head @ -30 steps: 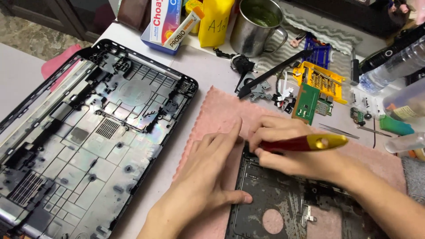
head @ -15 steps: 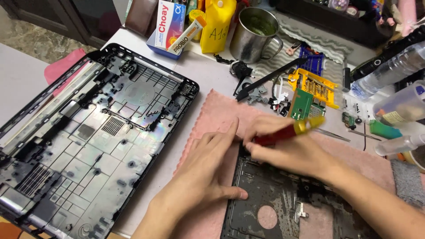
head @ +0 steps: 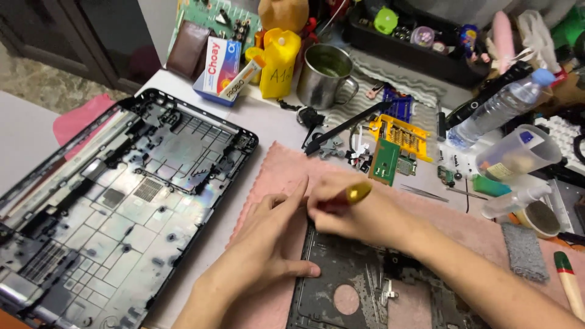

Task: Scraping residue from a laptop chassis using a cleaning solution and a scraping tool.

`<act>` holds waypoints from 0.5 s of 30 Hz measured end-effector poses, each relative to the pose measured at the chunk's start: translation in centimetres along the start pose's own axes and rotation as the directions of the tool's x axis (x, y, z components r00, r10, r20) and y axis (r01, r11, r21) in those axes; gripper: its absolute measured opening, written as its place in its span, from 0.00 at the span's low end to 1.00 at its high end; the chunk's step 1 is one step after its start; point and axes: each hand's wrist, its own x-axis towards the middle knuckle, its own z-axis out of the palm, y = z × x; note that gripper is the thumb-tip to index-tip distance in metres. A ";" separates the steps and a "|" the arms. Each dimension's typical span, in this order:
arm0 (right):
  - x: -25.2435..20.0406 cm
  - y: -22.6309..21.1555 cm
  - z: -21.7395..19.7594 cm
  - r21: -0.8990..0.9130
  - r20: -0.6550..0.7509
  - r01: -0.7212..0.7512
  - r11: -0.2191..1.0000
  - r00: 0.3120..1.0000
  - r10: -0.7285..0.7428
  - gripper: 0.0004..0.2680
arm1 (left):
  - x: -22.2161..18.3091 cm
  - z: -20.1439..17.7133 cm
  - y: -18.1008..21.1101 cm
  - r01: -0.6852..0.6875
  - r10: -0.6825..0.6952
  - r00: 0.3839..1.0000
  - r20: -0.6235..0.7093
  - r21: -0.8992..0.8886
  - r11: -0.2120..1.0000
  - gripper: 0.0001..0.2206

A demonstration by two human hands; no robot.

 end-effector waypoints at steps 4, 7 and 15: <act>0.3 0.1 -0.2 0.061 -0.097 -0.003 0.998 0.995 0.009 0.04 | -0.4 -0.5 0.6 0.044 -0.043 0.999 0.012 -0.016 0.999 0.70; -0.5 -1.0 0.3 0.035 0.083 -0.112 0.993 0.991 0.109 0.06 | -0.3 -0.5 0.8 0.094 -0.094 0.995 0.034 -0.007 0.996 0.70; -0.9 -1.7 0.8 0.209 -0.130 -0.221 0.952 0.959 0.252 0.06 | -0.4 -0.2 -0.4 -0.118 0.120 0.991 -0.052 0.035 0.992 0.62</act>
